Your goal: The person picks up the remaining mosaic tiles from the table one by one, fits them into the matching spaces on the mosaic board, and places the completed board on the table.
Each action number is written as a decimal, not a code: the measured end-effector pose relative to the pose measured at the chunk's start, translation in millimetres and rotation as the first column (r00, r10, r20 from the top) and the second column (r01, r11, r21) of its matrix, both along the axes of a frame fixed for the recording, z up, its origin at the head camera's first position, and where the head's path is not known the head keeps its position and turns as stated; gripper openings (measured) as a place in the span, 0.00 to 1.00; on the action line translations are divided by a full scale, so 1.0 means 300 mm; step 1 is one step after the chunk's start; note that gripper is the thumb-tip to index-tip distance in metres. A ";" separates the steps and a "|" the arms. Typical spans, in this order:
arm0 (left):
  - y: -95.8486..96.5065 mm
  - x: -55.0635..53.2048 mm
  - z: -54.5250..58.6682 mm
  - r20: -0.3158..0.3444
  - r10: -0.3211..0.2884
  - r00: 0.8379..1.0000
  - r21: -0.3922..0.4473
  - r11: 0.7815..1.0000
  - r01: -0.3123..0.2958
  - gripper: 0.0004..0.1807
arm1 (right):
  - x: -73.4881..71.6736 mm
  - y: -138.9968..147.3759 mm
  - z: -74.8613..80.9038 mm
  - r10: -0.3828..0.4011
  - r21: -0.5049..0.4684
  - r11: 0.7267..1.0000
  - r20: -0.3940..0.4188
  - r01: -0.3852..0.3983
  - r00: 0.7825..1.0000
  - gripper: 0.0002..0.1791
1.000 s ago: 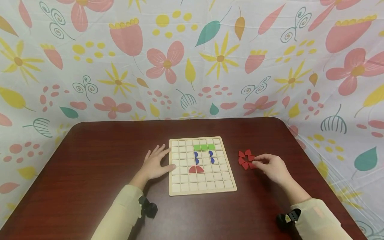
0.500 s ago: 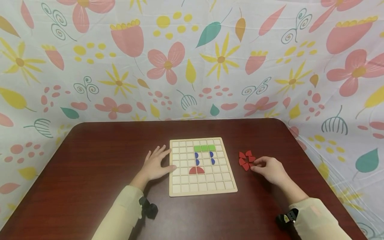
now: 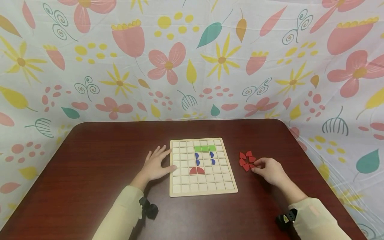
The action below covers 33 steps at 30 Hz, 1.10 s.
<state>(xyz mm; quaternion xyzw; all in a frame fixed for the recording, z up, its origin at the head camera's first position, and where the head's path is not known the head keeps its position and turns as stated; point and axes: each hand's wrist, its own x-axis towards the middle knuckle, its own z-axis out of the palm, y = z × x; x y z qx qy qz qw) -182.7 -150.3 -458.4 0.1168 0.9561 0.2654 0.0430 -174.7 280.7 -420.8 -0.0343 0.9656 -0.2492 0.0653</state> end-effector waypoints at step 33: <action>-0.001 0.003 0.002 0.002 0.000 1.000 0.009 1.000 0.000 0.43 | 0.009 -0.006 -0.005 0.005 -0.058 0.998 -0.009 -0.005 1.000 0.14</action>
